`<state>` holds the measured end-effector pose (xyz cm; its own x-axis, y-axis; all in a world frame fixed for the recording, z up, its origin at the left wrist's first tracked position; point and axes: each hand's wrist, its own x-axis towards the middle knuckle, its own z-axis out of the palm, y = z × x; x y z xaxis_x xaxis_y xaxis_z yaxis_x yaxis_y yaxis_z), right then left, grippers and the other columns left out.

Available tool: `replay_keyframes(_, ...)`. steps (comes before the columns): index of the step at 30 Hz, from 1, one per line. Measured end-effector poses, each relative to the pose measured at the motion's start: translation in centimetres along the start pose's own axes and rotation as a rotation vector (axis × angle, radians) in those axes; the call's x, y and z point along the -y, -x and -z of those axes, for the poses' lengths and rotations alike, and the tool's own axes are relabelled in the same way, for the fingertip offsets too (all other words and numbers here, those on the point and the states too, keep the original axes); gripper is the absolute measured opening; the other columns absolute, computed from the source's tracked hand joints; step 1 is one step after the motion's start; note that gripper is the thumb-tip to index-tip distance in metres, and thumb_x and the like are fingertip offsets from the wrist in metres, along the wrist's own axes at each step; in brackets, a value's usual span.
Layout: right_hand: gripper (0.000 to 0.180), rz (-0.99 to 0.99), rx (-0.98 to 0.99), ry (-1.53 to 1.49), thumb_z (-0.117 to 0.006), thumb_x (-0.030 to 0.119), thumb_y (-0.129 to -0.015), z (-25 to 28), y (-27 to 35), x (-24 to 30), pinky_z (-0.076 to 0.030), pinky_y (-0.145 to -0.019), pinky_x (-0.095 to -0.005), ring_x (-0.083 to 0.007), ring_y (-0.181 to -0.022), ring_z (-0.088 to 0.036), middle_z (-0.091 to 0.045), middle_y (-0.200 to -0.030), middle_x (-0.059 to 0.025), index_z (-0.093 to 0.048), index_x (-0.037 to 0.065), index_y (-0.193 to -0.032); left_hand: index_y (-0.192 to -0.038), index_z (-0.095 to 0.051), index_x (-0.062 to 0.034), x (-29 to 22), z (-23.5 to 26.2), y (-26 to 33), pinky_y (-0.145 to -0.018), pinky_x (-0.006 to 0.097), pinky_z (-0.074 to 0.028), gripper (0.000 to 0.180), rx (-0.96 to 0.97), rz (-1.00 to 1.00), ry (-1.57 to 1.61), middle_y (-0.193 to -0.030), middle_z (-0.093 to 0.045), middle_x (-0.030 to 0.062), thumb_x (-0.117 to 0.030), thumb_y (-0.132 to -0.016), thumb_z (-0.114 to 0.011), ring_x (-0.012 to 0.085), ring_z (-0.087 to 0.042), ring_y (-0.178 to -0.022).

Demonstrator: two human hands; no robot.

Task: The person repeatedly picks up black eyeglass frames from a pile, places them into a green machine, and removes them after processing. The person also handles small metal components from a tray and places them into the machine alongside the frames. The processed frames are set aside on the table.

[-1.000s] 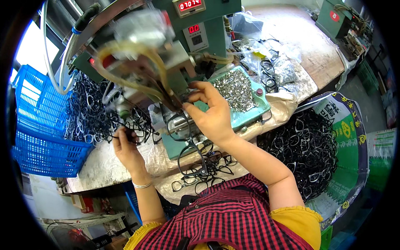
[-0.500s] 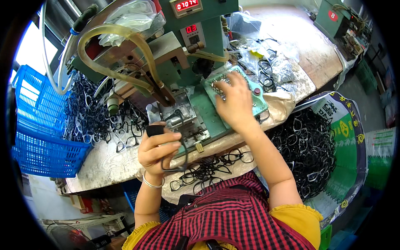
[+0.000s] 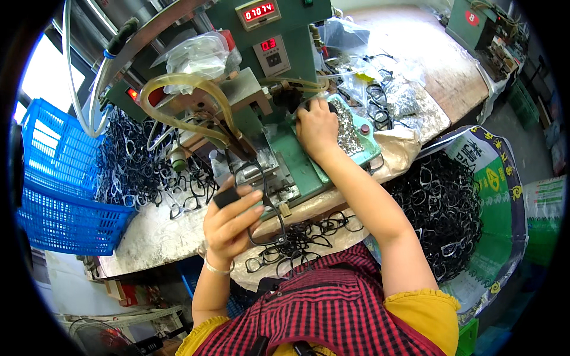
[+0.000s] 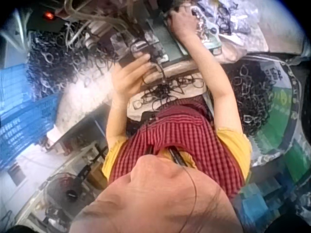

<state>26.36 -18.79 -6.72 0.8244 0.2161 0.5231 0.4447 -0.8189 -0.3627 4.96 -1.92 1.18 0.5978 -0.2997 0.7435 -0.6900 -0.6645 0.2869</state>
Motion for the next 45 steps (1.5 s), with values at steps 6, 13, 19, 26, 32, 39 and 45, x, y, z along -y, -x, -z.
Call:
replay_keyframes(6, 0.014, 0.064, -0.281, -0.179, -0.066, 0.002, -0.083, 4.4, 5.1, -3.9, -0.053, -0.087, -0.0373, -0.0327, -0.098, -0.066, -0.071, -0.099, -0.0123, -0.072, 0.001, -0.095, -0.096, -0.070, 0.0019, 0.2, 8.1, 8.9, -0.091, 0.039, -0.050, 0.010, -0.594, 0.462, -0.753, -0.096, -0.071, 0.0132, 0.007, -0.087, -0.068, 0.0267, -0.064, -0.088)
replay_keyframes(13, 0.015, -0.448, -0.239, -1.082, -0.065, 0.006, -0.096, 1.6, 5.2, -4.8, -0.048, -0.085, -0.0223, -0.0091, -0.092, -0.063, -0.071, -0.100, -0.0019, -0.070, 0.000, -0.108, -0.086, -0.077, -0.0075, 9.1, 12.8, 13.4, -0.093, 0.043, -0.042, 0.009, -0.432, 0.792, -0.777, -0.098, -0.065, 0.0076, -0.011, -0.079, -0.081, 0.0254, -0.060, -0.094)
replay_keyframes(19, 0.016, -0.355, -0.216, -0.899, -0.068, 0.005, -0.092, 3.2, 4.8, -1.3, -0.049, -0.085, -0.0246, -0.0102, -0.091, -0.065, -0.073, -0.099, -0.0036, -0.072, 0.000, -0.106, -0.081, -0.078, -0.0169, 15.1, 6.5, 14.9, -0.094, 0.048, -0.041, 0.009, -0.059, 1.146, -1.015, -0.111, -0.062, 0.0057, -0.021, -0.074, -0.082, 0.0346, -0.051, -0.108)
replay_keyframes(26, 0.013, -0.289, -0.212, -0.610, -0.071, 0.000, -0.085, 7.4, 8.8, -4.3, -0.050, -0.085, -0.0290, -0.0171, -0.092, -0.066, -0.072, -0.095, -0.0061, -0.073, 0.001, -0.098, -0.093, -0.071, -0.0029, 10.6, 7.7, 15.3, -0.070, 0.030, -0.047, 0.010, -0.511, 1.028, -0.427, -0.091, -0.070, 0.0069, -0.012, -0.094, -0.068, 0.0170, -0.059, -0.074)
replay_keyframes(32, 0.015, 0.079, -0.080, -0.824, -0.072, -0.002, -0.078, 9.8, 4.5, 4.2, -0.051, -0.082, -0.0332, -0.0237, -0.087, -0.068, -0.071, -0.092, -0.0115, -0.074, 0.002, -0.093, -0.095, -0.060, -0.0029, 8.7, 6.1, 10.3, -0.056, 0.020, -0.039, 0.012, -0.701, 0.901, -0.019, -0.076, -0.055, -0.0017, -0.013, -0.102, -0.060, 0.0047, -0.049, -0.063)
replay_keyframes(39, 0.033, -0.112, -0.095, -1.162, -0.074, -0.002, -0.080, 6.7, 4.7, 8.0, -0.053, -0.082, -0.0281, -0.0160, -0.089, -0.068, -0.068, -0.100, -0.0096, -0.063, -0.002, -0.111, -0.112, -0.061, 0.0001, 6.4, 1.9, 9.6, -0.072, 0.028, -0.056, 0.014, -0.809, 0.922, 0.255, -0.096, -0.062, 0.0069, -0.009, -0.103, -0.055, 0.0158, -0.066, -0.080)
replay_keyframes(45, 0.046, -0.212, 0.088, -1.355, -0.072, -0.001, -0.083, 8.6, 4.6, 9.1, -0.048, -0.094, -0.0285, -0.0130, -0.102, -0.065, -0.066, -0.116, -0.0111, -0.053, -0.004, -0.125, -0.115, -0.059, 0.0051, 0.7, 3.8, 1.1, -0.072, 0.035, -0.058, 0.020, -0.773, 0.384, 0.437, -0.097, -0.066, 0.0176, -0.006, -0.102, -0.048, 0.0251, -0.067, -0.082)
